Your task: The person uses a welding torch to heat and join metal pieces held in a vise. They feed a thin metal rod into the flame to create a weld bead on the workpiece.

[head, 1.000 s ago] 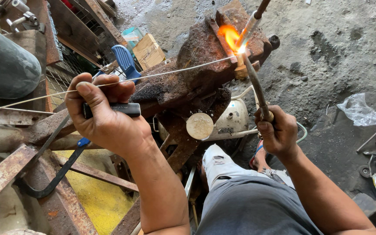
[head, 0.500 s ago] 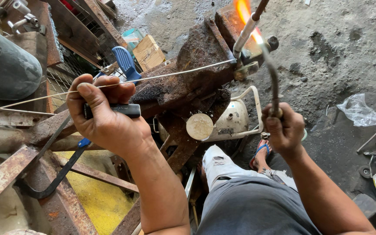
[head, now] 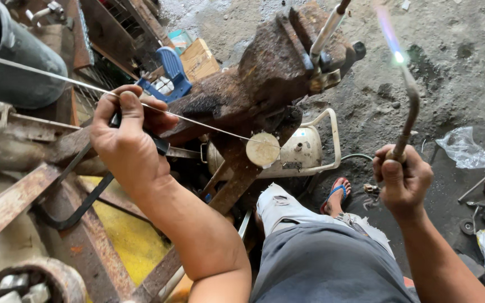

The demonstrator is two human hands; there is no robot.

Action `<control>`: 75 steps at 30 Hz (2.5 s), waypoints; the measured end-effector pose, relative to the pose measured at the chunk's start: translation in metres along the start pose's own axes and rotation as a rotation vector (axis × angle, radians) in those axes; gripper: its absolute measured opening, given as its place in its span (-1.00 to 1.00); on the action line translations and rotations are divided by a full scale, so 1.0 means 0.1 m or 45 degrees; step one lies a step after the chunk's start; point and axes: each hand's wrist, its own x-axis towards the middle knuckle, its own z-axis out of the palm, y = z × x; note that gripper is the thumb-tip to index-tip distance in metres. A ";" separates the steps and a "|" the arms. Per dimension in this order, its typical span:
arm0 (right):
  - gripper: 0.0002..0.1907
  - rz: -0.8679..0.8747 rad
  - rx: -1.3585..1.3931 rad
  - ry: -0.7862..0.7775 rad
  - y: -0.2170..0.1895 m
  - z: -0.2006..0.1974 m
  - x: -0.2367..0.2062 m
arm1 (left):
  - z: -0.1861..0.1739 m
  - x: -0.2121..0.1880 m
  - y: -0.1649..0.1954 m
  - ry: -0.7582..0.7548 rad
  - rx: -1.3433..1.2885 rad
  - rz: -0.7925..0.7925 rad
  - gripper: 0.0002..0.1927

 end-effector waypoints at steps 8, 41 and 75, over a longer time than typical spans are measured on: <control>-0.49 -0.044 -0.135 -0.005 -0.13 -0.15 -0.15 | -0.33 -0.18 0.03 0.233 0.179 -0.033 -0.86; -0.54 0.049 -0.082 -0.074 -0.07 -0.23 -0.50 | -0.47 -0.53 -0.45 0.440 0.149 -0.110 -0.84; -0.59 -0.267 -0.460 -0.235 -0.24 -0.03 0.04 | 0.31 0.40 -0.21 -0.111 -0.243 0.117 -0.90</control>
